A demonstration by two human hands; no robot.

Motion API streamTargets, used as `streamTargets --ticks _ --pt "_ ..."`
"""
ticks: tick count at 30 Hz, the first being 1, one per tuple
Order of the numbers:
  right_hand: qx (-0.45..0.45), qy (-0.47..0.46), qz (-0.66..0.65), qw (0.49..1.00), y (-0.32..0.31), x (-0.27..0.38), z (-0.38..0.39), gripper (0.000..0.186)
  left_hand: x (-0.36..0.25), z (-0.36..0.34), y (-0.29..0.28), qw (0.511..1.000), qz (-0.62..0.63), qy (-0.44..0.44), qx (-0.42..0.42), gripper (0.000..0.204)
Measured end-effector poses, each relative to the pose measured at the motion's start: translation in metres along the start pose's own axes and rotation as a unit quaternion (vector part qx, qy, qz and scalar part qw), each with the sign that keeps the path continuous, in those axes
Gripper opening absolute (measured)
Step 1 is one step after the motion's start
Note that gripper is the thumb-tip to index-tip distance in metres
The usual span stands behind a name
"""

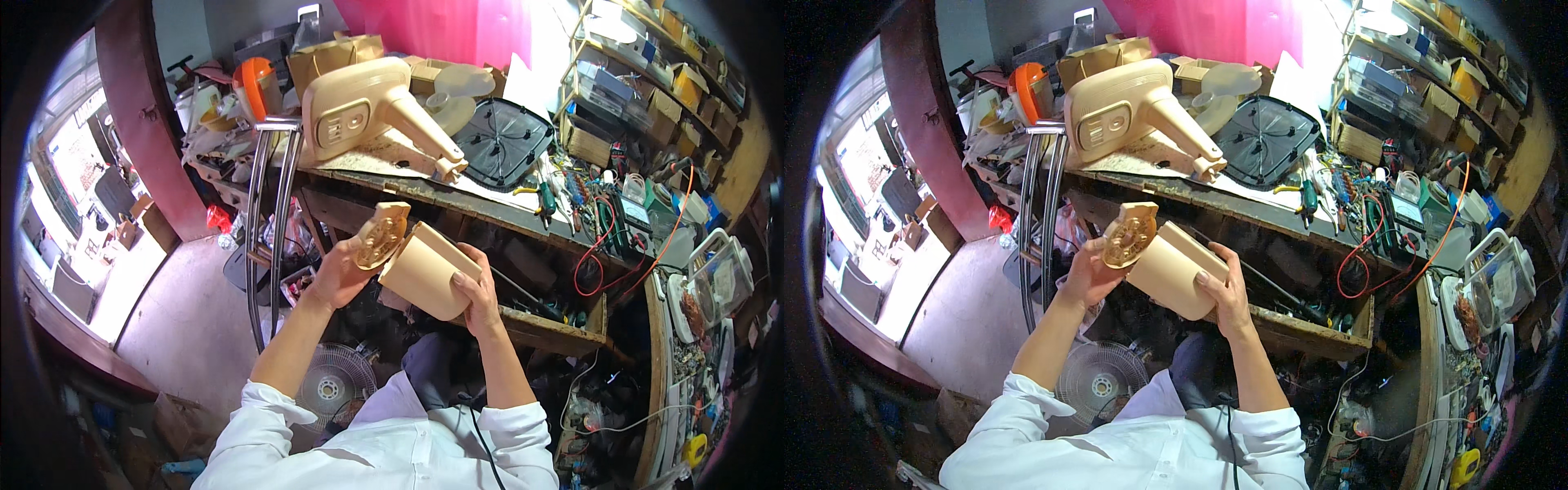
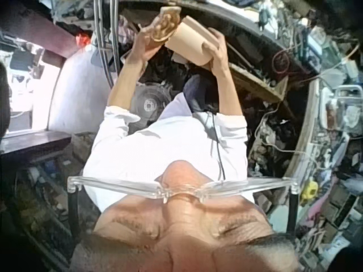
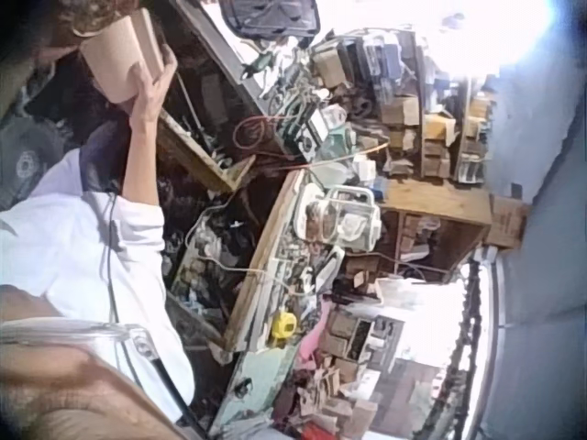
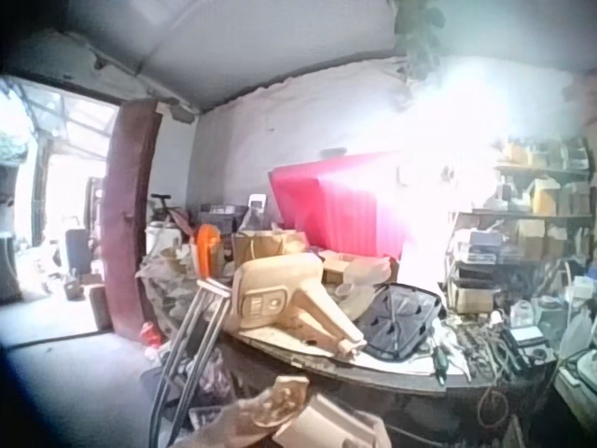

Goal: The person disassembles a beige hair dryer using a screwdriver, removes the internal fan housing, and inspects the components. The person then reassembles the hair dryer and places it on the workbench.

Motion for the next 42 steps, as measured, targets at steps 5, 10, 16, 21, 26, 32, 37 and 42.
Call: streamTargets --ticks 5,10,16,21,26,32,37,42 --pt "-0.002 -0.056 0.049 0.997 0.014 0.015 0.011 0.087 0.007 0.012 0.000 0.993 -0.115 -0.012 -0.004 0.101" --pt "0.006 -0.100 0.059 0.993 0.026 0.028 0.018 0.084 0.005 0.018 0.003 0.994 -0.113 -0.004 -0.009 0.108" --pt "0.023 -0.100 0.072 0.992 0.036 0.036 0.027 0.084 0.000 0.023 0.011 0.994 -0.107 -0.007 0.001 0.116" --pt "0.024 -0.108 0.088 0.990 0.039 0.037 0.034 0.083 0.004 0.026 0.013 0.995 -0.097 -0.026 0.017 0.117" --pt "0.041 -0.119 0.129 0.984 0.042 0.042 0.037 0.082 0.004 0.029 0.017 0.991 -0.127 -0.032 0.037 0.117" --pt "0.056 -0.123 0.172 0.976 0.050 0.045 0.040 0.082 0.002 0.027 0.017 0.989 -0.144 -0.032 0.006 0.110" --pt "0.087 -0.162 0.266 0.946 0.064 0.046 0.047 0.085 0.005 0.030 0.001 0.989 -0.147 -0.006 -0.029 0.110" --pt "0.117 -0.200 0.320 0.919 0.080 0.051 0.059 0.088 -0.007 0.035 0.016 0.985 -0.163 -0.002 0.057 0.107"
Point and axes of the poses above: each hand's wrist, its own z-axis away from the middle knuckle, its own y-axis out of the palm, x = y × z, the point moved 9 cm from there along -z, towards the middle knuckle, and after that the axes turned 8 degrees about x, right-handed, at the moved point
